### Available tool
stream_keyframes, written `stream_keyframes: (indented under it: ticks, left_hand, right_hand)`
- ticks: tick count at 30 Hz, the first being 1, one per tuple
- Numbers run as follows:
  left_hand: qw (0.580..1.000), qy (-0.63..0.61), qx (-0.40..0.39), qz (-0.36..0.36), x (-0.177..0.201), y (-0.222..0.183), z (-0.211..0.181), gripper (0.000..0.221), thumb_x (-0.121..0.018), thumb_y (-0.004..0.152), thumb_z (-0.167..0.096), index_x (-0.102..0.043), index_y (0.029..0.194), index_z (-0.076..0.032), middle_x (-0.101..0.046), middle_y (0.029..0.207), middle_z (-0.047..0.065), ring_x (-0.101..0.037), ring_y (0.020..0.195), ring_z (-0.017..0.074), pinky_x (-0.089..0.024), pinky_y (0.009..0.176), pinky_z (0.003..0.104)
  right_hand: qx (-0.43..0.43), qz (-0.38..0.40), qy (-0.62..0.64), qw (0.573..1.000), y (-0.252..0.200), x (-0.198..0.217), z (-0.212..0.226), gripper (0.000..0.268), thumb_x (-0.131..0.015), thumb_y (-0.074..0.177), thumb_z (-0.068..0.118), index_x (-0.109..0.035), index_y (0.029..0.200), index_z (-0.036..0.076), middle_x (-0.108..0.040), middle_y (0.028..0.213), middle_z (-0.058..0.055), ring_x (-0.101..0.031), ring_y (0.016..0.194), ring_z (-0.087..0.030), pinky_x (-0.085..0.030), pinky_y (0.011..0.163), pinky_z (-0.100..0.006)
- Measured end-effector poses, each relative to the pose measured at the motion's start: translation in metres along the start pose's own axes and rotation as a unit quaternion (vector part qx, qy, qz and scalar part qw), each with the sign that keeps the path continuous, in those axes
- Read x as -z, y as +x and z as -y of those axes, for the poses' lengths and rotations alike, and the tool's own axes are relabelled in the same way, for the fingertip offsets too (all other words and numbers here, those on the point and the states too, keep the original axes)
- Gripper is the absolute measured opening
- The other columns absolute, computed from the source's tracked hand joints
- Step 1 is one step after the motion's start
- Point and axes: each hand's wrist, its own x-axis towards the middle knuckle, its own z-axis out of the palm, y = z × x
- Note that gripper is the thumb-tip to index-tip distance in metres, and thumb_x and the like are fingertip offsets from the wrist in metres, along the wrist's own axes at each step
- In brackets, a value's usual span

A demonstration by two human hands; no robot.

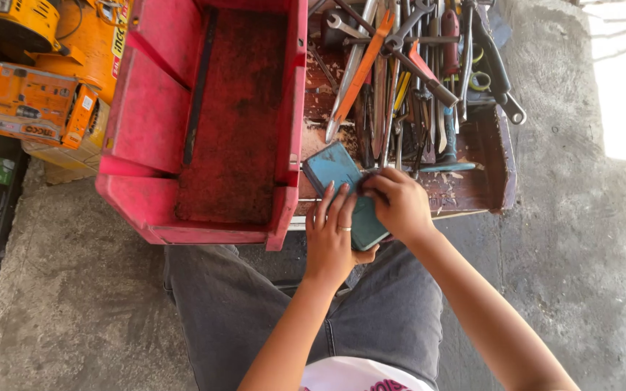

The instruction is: The recorder is cleaning a small blue tool case using a cloth.

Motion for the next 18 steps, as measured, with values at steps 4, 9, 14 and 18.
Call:
stream_keyframes:
  ticks: [4,9,14,18]
  left_hand:
    - [0.999,-0.039,0.013,-0.012,0.004,0.001,0.000,0.119,-0.078,0.045,-0.051,-0.041,0.150,-0.009,-0.053,0.152,0.007,-0.048,0.143,0.0276,-0.041,0.107,0.048]
    - [0.998,-0.060,0.009,-0.015,0.007,0.004,0.001,0.124,-0.082,0.037,-0.046,-0.042,0.148,-0.008,-0.056,0.149,0.006,-0.051,0.141,0.0272,-0.043,0.105,0.049]
    - [0.999,-0.051,0.006,-0.019,0.009,0.005,0.000,0.123,-0.080,0.039,-0.047,-0.042,0.149,-0.008,-0.056,0.149,0.007,-0.052,0.140,0.0273,-0.044,0.103,0.048]
    - [0.999,-0.049,0.001,-0.024,0.010,0.009,0.001,0.122,-0.079,0.038,-0.047,-0.044,0.148,-0.007,-0.057,0.147,0.007,-0.052,0.139,0.0282,-0.045,0.102,0.048]
  right_hand:
    - [0.001,-0.010,0.029,1.000,-0.001,0.004,0.007,0.009,-0.078,0.085,0.023,-0.071,0.090,0.022,-0.061,0.085,0.002,-0.069,0.081,-0.031,-0.057,0.070,-0.041]
    - [-0.037,-0.001,0.022,0.999,-0.017,0.007,0.009,0.009,-0.077,0.085,0.024,-0.069,0.088,0.024,-0.059,0.082,0.003,-0.068,0.079,-0.030,-0.056,0.069,-0.041]
    - [-0.067,0.003,0.035,0.997,0.000,-0.005,0.000,0.008,-0.078,0.086,0.024,-0.071,0.090,0.025,-0.061,0.084,0.001,-0.069,0.080,-0.033,-0.057,0.070,-0.045]
    - [-0.069,0.027,0.042,0.996,-0.008,0.013,0.012,0.008,-0.078,0.084,0.023,-0.072,0.090,0.024,-0.063,0.083,-0.001,-0.070,0.081,-0.037,-0.057,0.069,-0.049]
